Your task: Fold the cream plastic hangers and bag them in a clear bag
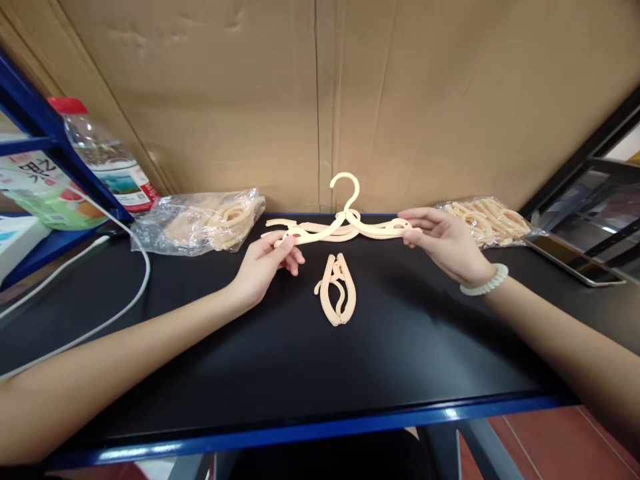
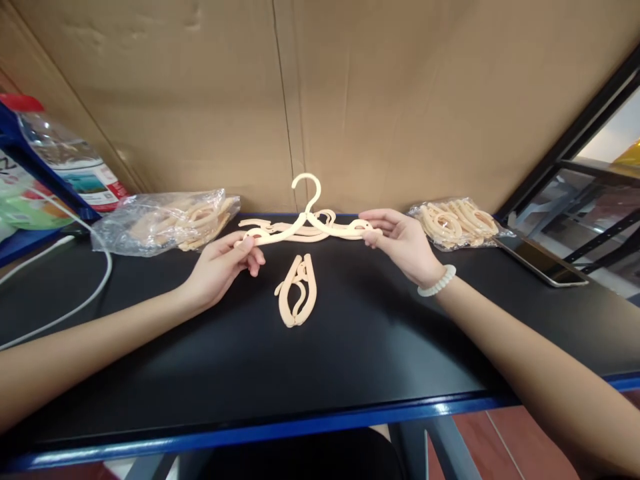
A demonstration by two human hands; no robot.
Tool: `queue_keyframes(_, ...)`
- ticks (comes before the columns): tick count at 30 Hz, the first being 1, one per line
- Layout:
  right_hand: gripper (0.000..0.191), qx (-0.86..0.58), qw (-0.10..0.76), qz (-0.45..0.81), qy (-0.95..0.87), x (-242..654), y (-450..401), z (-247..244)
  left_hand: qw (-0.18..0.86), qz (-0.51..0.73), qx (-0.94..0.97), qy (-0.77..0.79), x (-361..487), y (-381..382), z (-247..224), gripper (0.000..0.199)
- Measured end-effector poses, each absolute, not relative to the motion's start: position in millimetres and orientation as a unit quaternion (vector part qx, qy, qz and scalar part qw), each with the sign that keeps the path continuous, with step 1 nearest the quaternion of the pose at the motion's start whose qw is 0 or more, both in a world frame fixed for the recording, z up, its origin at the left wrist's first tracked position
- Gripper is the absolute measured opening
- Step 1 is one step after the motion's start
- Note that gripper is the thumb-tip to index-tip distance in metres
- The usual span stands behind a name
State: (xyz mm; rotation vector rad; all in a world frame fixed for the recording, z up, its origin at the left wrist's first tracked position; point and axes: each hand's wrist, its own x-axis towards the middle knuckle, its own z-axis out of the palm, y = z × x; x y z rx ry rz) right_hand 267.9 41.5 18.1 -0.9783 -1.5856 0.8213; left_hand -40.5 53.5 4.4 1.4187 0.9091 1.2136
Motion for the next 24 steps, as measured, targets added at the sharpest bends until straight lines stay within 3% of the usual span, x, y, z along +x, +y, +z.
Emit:
queue_keyframes(5, 0.027, -0.393, 0.585, 0.444, -0.554, 269.9, 47.8, 11.9, 0.51, 0.527, 0.579, 0.357, -38.9, 52.5, 5.0, 0.023)
queue_keyframes(10, 0.02, -0.395, 0.57, 0.459, -0.556, 257.9, 42.1, 13.2, 0.549, 0.535, 0.549, 0.334, -33.2, 40.7, 14.7, 0.023)
queue_keyframes(19, 0.047, -0.307, 0.403, 0.524, -0.685, 210.5, -7.8, 19.7, 0.622, 0.461, 0.544, 0.322, -17.0, 8.1, 17.4, 0.026)
queue_keyframes(24, 0.049, -0.332, 0.402, 0.49, -0.698, 198.3, -17.2, 17.5, 0.626, 0.435, 0.565, 0.316, -10.9, -1.3, 14.8, 0.019)
